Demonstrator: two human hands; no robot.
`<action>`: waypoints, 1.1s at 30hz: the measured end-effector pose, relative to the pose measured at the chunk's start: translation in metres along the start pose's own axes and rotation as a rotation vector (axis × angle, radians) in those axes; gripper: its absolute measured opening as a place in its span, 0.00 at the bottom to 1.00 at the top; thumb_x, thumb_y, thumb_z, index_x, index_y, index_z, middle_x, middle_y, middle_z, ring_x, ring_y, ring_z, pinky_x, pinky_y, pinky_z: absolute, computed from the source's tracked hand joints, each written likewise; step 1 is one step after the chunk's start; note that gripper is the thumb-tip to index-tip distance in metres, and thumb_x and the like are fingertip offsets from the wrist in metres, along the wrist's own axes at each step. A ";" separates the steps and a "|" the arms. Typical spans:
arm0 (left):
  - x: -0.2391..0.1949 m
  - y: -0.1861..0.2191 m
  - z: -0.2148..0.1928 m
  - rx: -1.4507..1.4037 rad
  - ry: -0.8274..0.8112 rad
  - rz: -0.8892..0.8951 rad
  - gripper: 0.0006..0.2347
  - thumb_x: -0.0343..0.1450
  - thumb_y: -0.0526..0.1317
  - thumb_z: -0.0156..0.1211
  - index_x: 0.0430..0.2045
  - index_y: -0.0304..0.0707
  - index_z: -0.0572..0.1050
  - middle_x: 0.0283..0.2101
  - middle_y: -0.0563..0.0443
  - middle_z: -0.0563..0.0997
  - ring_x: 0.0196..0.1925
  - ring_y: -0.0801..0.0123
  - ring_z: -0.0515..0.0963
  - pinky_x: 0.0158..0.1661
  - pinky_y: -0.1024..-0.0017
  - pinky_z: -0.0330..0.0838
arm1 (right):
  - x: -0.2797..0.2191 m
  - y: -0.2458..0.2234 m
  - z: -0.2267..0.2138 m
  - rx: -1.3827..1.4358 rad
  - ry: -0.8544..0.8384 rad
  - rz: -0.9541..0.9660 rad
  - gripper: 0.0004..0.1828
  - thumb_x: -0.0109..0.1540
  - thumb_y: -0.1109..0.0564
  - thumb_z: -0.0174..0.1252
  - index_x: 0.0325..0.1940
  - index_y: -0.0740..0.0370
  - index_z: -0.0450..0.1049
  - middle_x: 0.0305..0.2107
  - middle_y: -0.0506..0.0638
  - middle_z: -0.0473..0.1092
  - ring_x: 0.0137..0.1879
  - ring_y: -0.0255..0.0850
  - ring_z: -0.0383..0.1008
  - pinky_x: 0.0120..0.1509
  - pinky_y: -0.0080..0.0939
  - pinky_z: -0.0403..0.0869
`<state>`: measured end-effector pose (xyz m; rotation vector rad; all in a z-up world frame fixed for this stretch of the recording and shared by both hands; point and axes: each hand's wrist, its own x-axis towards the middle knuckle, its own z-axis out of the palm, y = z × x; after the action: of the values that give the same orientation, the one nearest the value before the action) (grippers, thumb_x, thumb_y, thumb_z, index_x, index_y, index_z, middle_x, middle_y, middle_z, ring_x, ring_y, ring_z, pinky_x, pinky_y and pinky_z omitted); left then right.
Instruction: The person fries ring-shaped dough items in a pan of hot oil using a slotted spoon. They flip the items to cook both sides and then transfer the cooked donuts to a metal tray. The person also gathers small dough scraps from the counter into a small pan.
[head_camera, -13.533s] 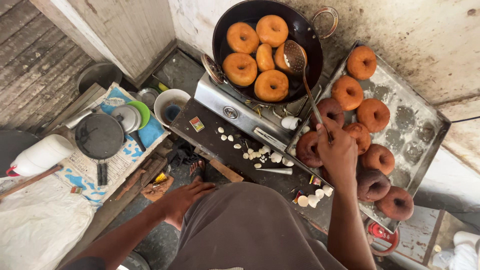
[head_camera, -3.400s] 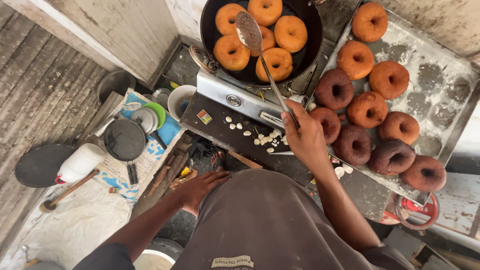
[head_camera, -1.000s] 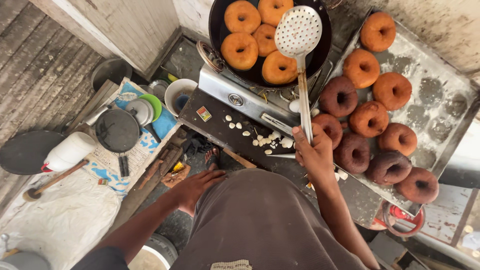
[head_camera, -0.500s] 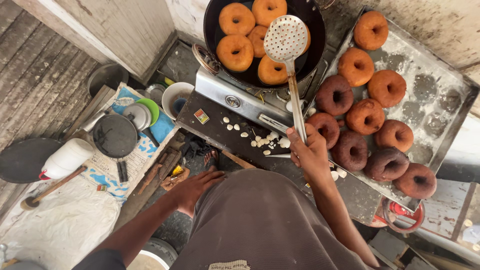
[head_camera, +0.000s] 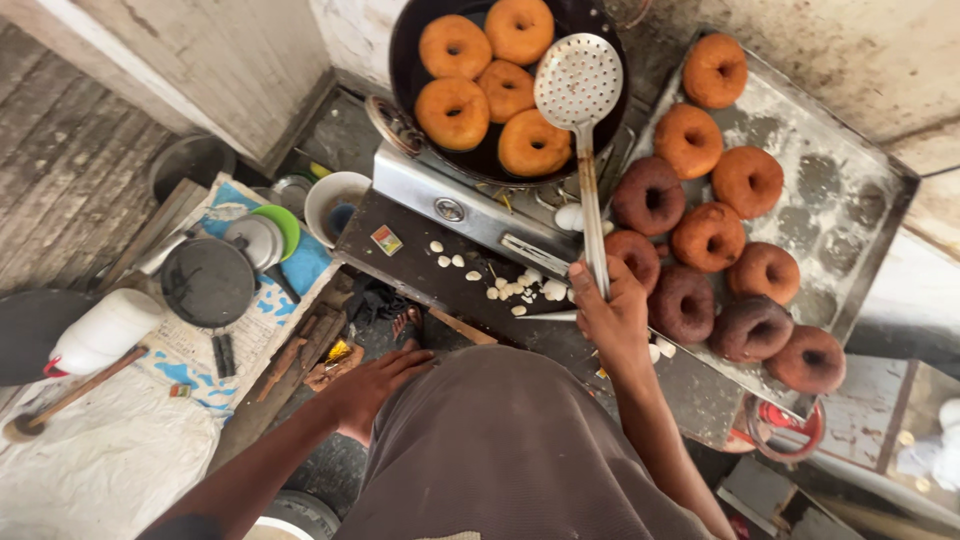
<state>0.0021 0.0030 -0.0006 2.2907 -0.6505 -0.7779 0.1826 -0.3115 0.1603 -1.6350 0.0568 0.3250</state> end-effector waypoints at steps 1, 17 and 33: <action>0.000 -0.002 -0.001 0.000 0.022 0.021 0.62 0.44 0.63 0.86 0.71 0.51 0.48 0.77 0.44 0.49 0.79 0.44 0.41 0.73 0.47 0.42 | 0.000 0.000 0.000 0.002 -0.003 0.005 0.12 0.68 0.52 0.58 0.45 0.64 0.69 0.20 0.40 0.62 0.18 0.25 0.57 0.18 0.28 0.55; 0.003 -0.011 0.006 -0.059 0.005 0.078 0.61 0.47 0.66 0.82 0.75 0.50 0.49 0.79 0.43 0.50 0.80 0.42 0.47 0.74 0.47 0.44 | -0.005 -0.002 0.000 -0.108 0.063 0.035 0.13 0.67 0.50 0.58 0.41 0.63 0.71 0.16 0.39 0.61 0.17 0.26 0.57 0.19 0.30 0.56; 0.006 -0.009 0.009 -0.048 -0.010 0.034 0.65 0.43 0.64 0.85 0.74 0.51 0.47 0.79 0.44 0.48 0.80 0.40 0.42 0.74 0.46 0.40 | -0.007 -0.008 0.001 -0.100 0.055 0.053 0.12 0.67 0.51 0.57 0.43 0.65 0.71 0.16 0.39 0.61 0.17 0.26 0.56 0.18 0.30 0.55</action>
<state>0.0021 0.0021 -0.0145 2.2284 -0.6666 -0.7810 0.1780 -0.3108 0.1698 -1.7440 0.1273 0.3277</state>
